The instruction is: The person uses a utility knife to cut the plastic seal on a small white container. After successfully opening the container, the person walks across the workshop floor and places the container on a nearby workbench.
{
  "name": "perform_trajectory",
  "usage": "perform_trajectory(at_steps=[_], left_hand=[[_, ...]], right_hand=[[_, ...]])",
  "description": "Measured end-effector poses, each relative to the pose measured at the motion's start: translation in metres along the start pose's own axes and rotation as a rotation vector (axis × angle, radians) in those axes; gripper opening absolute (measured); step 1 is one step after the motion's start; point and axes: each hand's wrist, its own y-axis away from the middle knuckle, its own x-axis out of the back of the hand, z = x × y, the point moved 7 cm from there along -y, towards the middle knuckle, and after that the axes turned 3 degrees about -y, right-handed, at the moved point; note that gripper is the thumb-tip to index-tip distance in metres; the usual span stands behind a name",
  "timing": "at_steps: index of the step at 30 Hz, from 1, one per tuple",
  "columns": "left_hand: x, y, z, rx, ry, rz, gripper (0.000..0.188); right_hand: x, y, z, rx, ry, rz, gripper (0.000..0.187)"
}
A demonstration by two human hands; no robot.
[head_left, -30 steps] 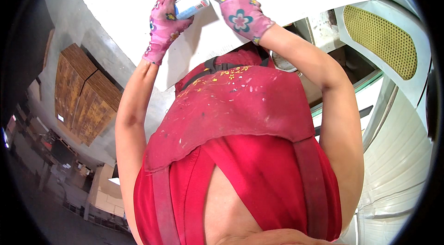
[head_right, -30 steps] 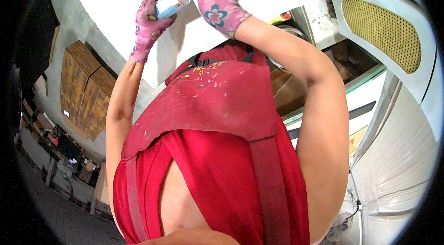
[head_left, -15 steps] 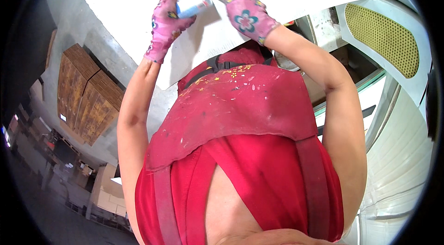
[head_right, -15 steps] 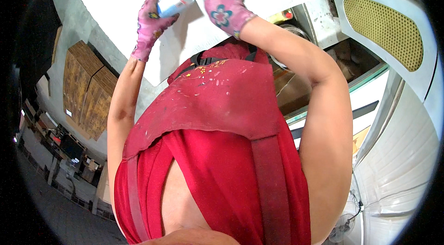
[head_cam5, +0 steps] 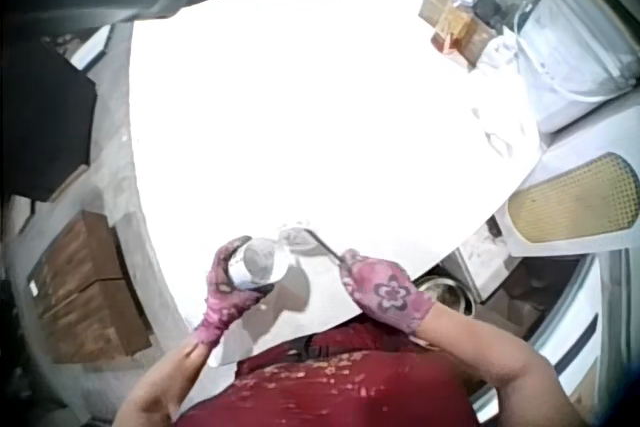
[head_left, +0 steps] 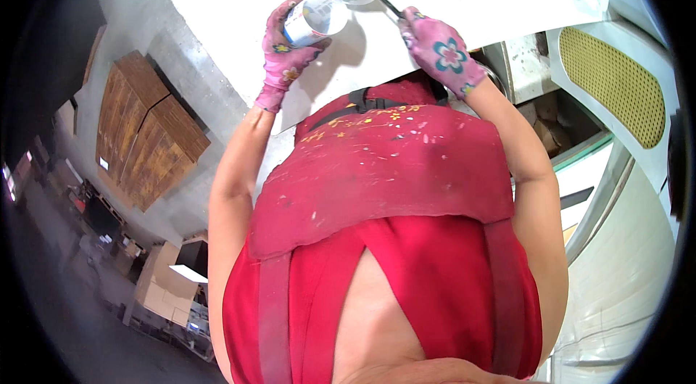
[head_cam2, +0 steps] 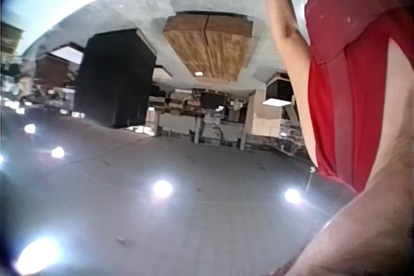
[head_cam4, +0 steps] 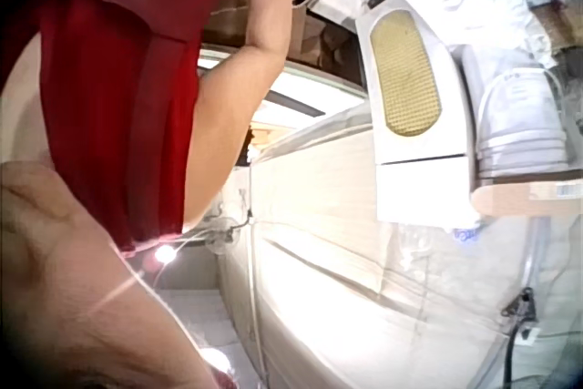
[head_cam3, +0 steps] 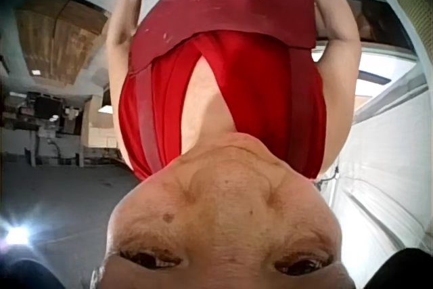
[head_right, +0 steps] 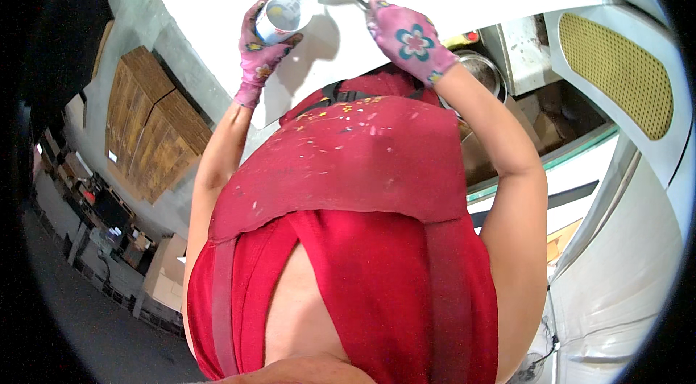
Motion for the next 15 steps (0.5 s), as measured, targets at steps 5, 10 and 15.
perform_trajectory(at_steps=[5,10,15], left_hand=[[-0.005,0.009,0.011,-0.020,-0.001,0.007,0.084],[-0.008,0.012,0.008,0.207,0.184,0.018,0.085],[-0.014,0.016,0.016,0.263,0.198,-0.063,0.091]], right_hand=[[0.002,0.002,0.002,-0.146,-0.105,0.019,0.021],[0.016,0.007,-0.009,-0.114,-0.565,0.103,0.028],[0.031,-0.012,-0.052,0.122,-0.685,0.113,0.055]])
